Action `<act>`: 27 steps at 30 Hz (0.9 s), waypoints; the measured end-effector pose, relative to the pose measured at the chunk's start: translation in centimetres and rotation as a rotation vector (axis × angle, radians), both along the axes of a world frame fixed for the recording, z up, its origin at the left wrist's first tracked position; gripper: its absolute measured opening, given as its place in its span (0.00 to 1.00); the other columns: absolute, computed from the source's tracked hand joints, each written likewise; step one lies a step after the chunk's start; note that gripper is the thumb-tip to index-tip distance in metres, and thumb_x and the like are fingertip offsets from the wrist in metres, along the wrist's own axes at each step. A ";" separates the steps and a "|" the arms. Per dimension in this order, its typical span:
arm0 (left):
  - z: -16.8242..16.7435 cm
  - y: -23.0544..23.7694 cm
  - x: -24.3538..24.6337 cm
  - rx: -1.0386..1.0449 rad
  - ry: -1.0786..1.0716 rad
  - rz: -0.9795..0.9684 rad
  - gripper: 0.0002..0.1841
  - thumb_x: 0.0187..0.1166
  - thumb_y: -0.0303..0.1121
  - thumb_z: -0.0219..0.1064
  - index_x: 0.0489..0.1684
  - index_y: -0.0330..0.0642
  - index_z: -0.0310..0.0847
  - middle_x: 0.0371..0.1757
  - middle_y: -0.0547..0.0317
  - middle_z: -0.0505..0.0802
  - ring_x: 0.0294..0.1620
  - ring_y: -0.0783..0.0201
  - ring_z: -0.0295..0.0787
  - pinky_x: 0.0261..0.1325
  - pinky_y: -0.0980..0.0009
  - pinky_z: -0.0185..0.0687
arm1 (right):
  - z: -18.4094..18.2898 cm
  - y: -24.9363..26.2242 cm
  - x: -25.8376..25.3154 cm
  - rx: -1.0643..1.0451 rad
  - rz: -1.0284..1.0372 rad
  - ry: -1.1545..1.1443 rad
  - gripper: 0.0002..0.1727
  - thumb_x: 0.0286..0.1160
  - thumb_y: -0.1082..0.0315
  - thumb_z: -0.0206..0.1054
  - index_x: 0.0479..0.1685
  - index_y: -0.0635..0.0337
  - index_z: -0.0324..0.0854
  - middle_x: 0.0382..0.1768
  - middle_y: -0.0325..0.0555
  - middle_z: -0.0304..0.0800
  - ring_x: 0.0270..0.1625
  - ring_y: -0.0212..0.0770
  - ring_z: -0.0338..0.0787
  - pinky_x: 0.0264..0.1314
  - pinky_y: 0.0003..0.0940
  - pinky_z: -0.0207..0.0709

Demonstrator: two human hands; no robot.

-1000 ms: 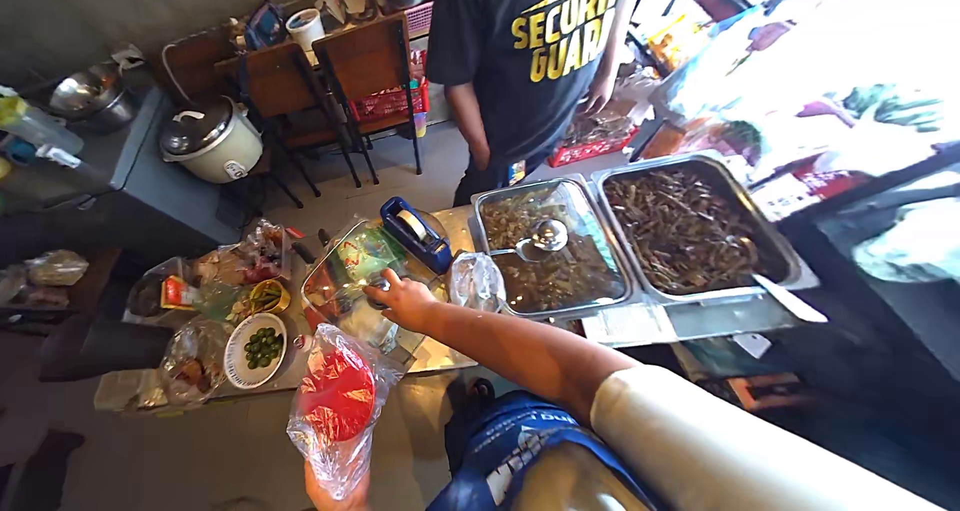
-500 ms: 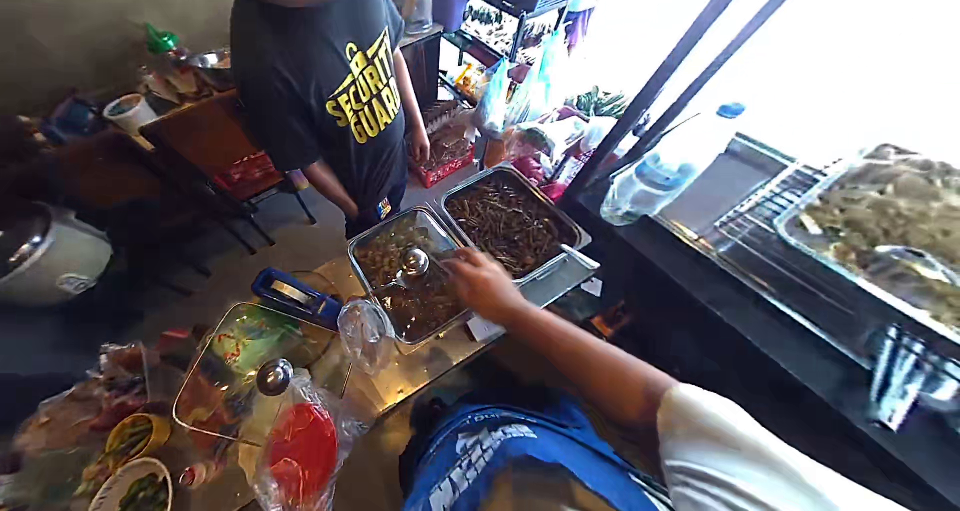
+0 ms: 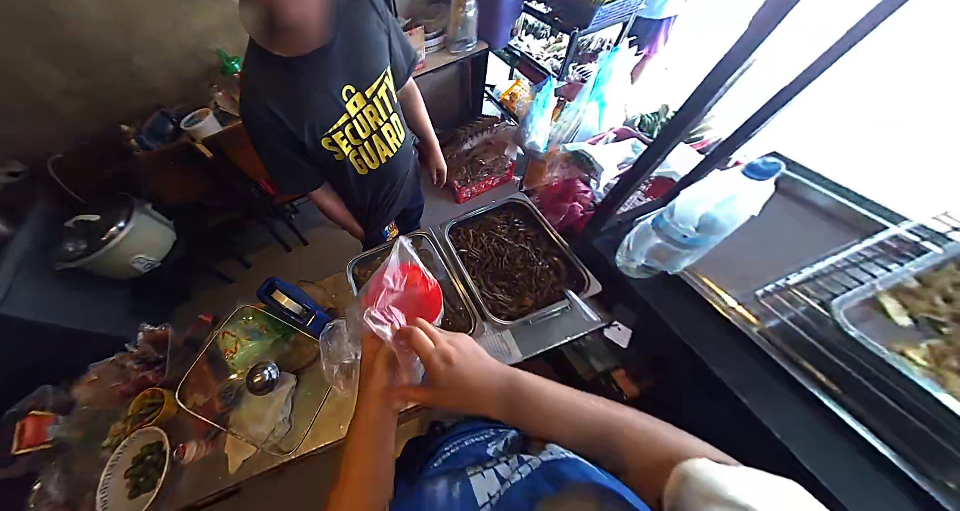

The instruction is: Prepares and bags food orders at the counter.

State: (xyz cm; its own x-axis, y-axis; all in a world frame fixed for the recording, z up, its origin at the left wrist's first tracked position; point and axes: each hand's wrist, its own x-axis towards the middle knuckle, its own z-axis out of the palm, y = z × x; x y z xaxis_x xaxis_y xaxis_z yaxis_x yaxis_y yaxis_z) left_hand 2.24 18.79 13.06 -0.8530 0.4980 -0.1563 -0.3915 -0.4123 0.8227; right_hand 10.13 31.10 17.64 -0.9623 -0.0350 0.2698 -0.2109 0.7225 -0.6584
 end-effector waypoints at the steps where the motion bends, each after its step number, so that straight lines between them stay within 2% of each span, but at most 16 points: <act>1: 0.6 1.5 0.1 0.012 -0.022 0.026 0.23 0.88 0.30 0.51 0.81 0.43 0.53 0.56 0.60 0.88 0.53 0.71 0.89 0.56 0.68 0.88 | 0.1 0.7 -0.3 -0.014 -0.001 -0.011 0.32 0.73 0.47 0.75 0.63 0.66 0.79 0.54 0.60 0.88 0.50 0.54 0.93 0.49 0.51 0.89; 3: 1.1 3.6 -0.1 0.064 -0.045 0.039 0.22 0.89 0.29 0.50 0.80 0.47 0.53 0.57 0.60 0.87 0.55 0.69 0.89 0.58 0.66 0.88 | -0.1 2.4 -0.6 -0.060 -0.025 0.049 0.13 0.82 0.62 0.66 0.47 0.66 0.82 0.45 0.56 0.89 0.45 0.49 0.92 0.49 0.45 0.88; 4: 1.0 4.5 -0.2 0.093 -0.028 0.025 0.25 0.87 0.27 0.50 0.82 0.49 0.50 0.62 0.59 0.86 0.59 0.67 0.88 0.61 0.65 0.87 | 0.0 3.4 -0.6 -0.062 -0.044 0.093 0.10 0.84 0.66 0.62 0.44 0.65 0.83 0.42 0.55 0.89 0.44 0.48 0.92 0.48 0.43 0.88; 7: 0.8 6.4 0.4 -0.002 0.024 -0.012 0.29 0.91 0.30 0.44 0.91 0.52 0.38 0.74 0.57 0.79 0.69 0.68 0.83 0.69 0.64 0.83 | -0.1 5.1 0.0 -0.124 -0.034 0.166 0.08 0.84 0.69 0.62 0.43 0.65 0.83 0.40 0.54 0.88 0.43 0.46 0.91 0.49 0.40 0.87; 8: 0.7 6.9 0.7 -0.065 0.043 -0.015 0.29 0.93 0.33 0.42 0.92 0.50 0.37 0.77 0.56 0.78 0.70 0.70 0.81 0.71 0.65 0.81 | -0.1 5.3 0.5 -0.164 0.044 0.150 0.08 0.84 0.70 0.63 0.45 0.66 0.84 0.41 0.54 0.89 0.45 0.46 0.92 0.52 0.41 0.87; 10: -0.3 7.4 0.4 -0.133 0.142 -0.034 0.30 0.90 0.29 0.43 0.92 0.43 0.39 0.78 0.53 0.76 0.71 0.71 0.79 0.72 0.67 0.80 | -0.2 5.3 1.6 -0.243 0.297 0.069 0.06 0.82 0.72 0.66 0.43 0.67 0.85 0.41 0.53 0.90 0.47 0.45 0.92 0.56 0.41 0.87; 12: -1.4 8.4 -0.4 -0.085 0.140 -0.010 0.31 0.90 0.28 0.45 0.93 0.47 0.38 0.79 0.51 0.75 0.72 0.63 0.81 0.72 0.59 0.82 | -1.2 5.4 2.7 -0.288 0.525 -0.056 0.05 0.80 0.73 0.69 0.40 0.66 0.87 0.37 0.52 0.90 0.43 0.44 0.91 0.51 0.42 0.86; 13: -1.6 8.8 -0.6 -0.071 0.125 0.005 0.31 0.90 0.29 0.44 0.93 0.50 0.37 0.80 0.51 0.75 0.72 0.61 0.81 0.71 0.57 0.82 | -2.3 5.8 3.3 -0.298 0.554 -0.101 0.05 0.79 0.72 0.70 0.40 0.65 0.88 0.38 0.51 0.92 0.43 0.44 0.92 0.52 0.43 0.86; 14: -1.6 8.9 -0.8 -0.078 0.134 0.010 0.32 0.90 0.30 0.44 0.94 0.52 0.35 0.82 0.50 0.73 0.74 0.59 0.79 0.71 0.56 0.82 | -3.0 6.7 4.1 -0.312 0.492 -0.123 0.07 0.80 0.70 0.70 0.42 0.65 0.90 0.41 0.51 0.93 0.46 0.44 0.93 0.55 0.43 0.87; 16: -0.9 9.4 -1.0 -0.112 0.197 -0.002 0.34 0.91 0.35 0.47 0.95 0.52 0.32 0.83 0.51 0.71 0.75 0.61 0.78 0.72 0.57 0.82 | -2.8 8.9 5.0 -0.333 0.178 -0.097 0.14 0.82 0.60 0.70 0.52 0.62 0.88 0.50 0.52 0.90 0.49 0.43 0.91 0.57 0.41 0.87; 18: -0.6 10.2 -0.1 -0.150 0.245 -0.005 0.36 0.90 0.36 0.49 0.94 0.48 0.30 0.79 0.51 0.74 0.71 0.65 0.79 0.70 0.60 0.82 | -1.1 10.0 4.6 -0.268 -0.111 -0.092 0.30 0.78 0.47 0.72 0.68 0.61 0.79 0.60 0.56 0.85 0.48 0.44 0.90 0.50 0.43 0.88; 20: -0.7 10.6 1.1 -0.159 0.249 0.003 0.39 0.85 0.30 0.53 0.93 0.43 0.29 0.77 0.49 0.74 0.70 0.68 0.80 0.71 0.65 0.81 | -0.1 9.3 3.2 -0.183 -0.239 -0.165 0.41 0.75 0.37 0.70 0.75 0.63 0.72 0.59 0.56 0.85 0.47 0.46 0.90 0.51 0.47 0.87; 21: -0.8 10.8 1.6 -0.165 0.240 0.020 0.40 0.82 0.26 0.56 0.92 0.38 0.33 0.77 0.46 0.74 0.70 0.67 0.79 0.71 0.66 0.80 | -0.1 8.7 2.5 -0.151 -0.267 -0.176 0.39 0.78 0.39 0.68 0.73 0.65 0.73 0.56 0.56 0.87 0.47 0.49 0.91 0.52 0.49 0.87; 23: -0.6 11.3 1.9 -0.229 0.274 0.035 0.40 0.78 0.21 0.59 0.91 0.33 0.38 0.80 0.39 0.74 0.75 0.65 0.77 0.77 0.67 0.75 | -0.8 7.8 1.1 -0.091 -0.298 -0.080 0.20 0.86 0.55 0.60 0.58 0.65 0.80 0.46 0.56 0.89 0.45 0.50 0.93 0.49 0.49 0.87; 24: -0.4 11.5 1.9 -0.273 0.303 0.040 0.38 0.77 0.21 0.60 0.88 0.29 0.44 0.77 0.39 0.76 0.73 0.66 0.78 0.77 0.70 0.75 | -1.1 7.6 0.8 -0.059 -0.289 0.001 0.15 0.88 0.61 0.57 0.51 0.64 0.81 0.42 0.55 0.89 0.44 0.50 0.93 0.47 0.47 0.88; 27: -2.4 10.8 1.8 -0.439 0.355 0.035 0.29 0.81 0.25 0.61 0.79 0.19 0.57 0.65 0.39 0.85 0.64 0.72 0.84 0.71 0.76 0.78 | -1.1 7.3 0.7 0.011 -0.126 0.178 0.12 0.89 0.66 0.57 0.45 0.62 0.83 0.39 0.52 0.88 0.41 0.48 0.92 0.43 0.43 0.88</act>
